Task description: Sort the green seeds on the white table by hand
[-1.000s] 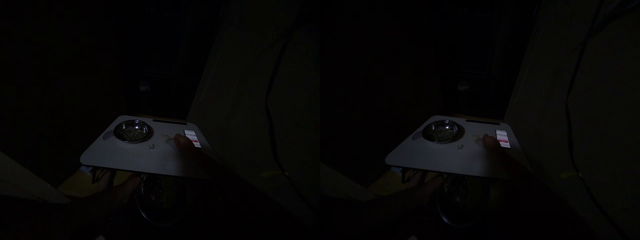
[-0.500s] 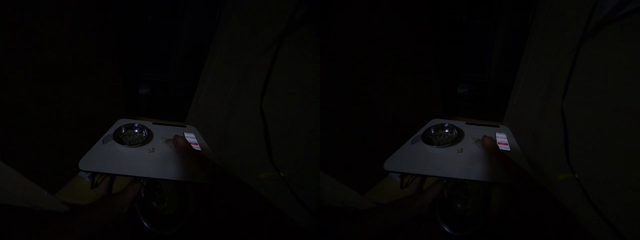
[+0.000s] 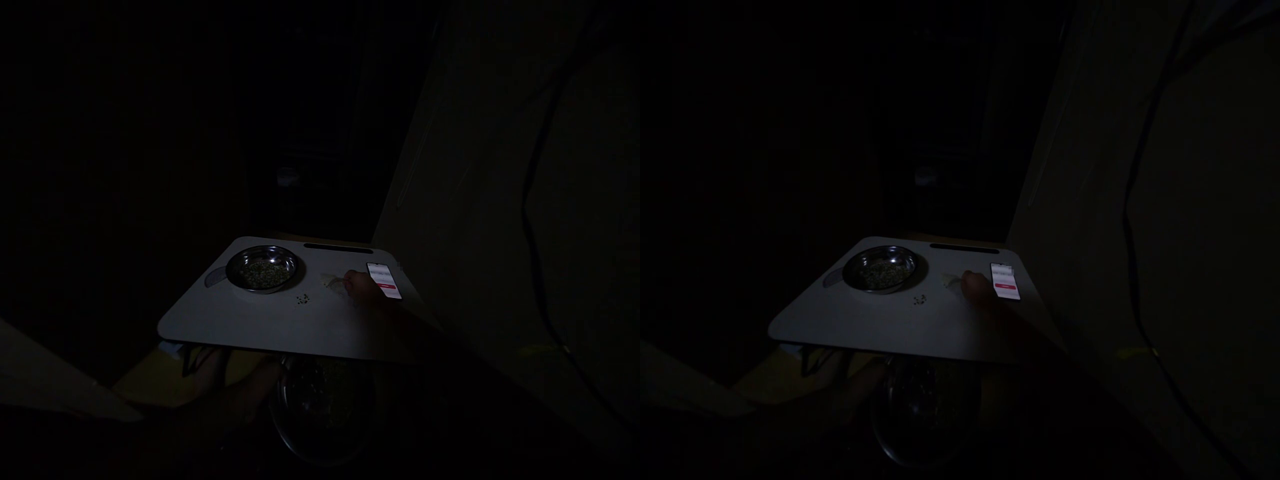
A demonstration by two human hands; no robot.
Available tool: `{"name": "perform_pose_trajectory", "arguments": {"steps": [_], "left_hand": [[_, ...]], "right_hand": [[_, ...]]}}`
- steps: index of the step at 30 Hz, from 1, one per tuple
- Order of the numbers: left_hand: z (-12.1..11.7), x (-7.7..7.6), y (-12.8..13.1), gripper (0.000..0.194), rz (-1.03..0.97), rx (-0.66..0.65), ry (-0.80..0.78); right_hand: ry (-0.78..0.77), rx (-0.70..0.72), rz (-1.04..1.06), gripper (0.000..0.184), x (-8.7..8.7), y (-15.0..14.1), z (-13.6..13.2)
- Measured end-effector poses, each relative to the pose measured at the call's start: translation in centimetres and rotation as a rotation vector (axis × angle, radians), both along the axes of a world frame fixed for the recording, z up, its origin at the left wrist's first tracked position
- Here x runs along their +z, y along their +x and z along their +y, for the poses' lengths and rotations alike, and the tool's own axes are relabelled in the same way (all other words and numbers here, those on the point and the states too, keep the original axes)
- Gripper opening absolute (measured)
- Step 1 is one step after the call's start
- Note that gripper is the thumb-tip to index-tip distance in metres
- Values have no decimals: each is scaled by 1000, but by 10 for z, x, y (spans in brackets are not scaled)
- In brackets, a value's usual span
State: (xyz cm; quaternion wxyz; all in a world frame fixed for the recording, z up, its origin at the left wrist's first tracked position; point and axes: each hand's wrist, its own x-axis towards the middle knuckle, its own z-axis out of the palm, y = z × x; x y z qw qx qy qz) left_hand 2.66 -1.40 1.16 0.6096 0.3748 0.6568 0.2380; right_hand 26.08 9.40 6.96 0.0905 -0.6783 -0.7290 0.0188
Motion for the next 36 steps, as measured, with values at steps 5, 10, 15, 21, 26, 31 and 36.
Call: {"name": "perform_pose_trajectory", "arguments": {"steps": [5, 10, 15, 21, 26, 31, 36], "left_hand": [[-9, 3, -6, 8, 81, 66, 89], [-8, 5, -10, 16, 150, 110, 197], [-11, 8, -9, 15, 104, 81, 155], [-9, 7, -11, 21, 95, 114, 103], [-8, 6, -7, 16, -40, -60, 39], [-10, 3, -5, 14, -63, 10, 80], [-4, -3, -5, 14, -46, 16, 45]], "right_hand": [[-23, -6, 7, 26, 2, -3, -5], [-19, -20, 8, 27, 2, -5, -5], [-17, -22, 0, 26, 2, -7, -4], [-11, -34, -10, 25, 4, -9, -3], [1, -52, -5, 25, -1, -7, 2], [2, -59, -6, 25, -5, -8, 5], [25, -37, 19, 23, -8, -9, 9]]}}
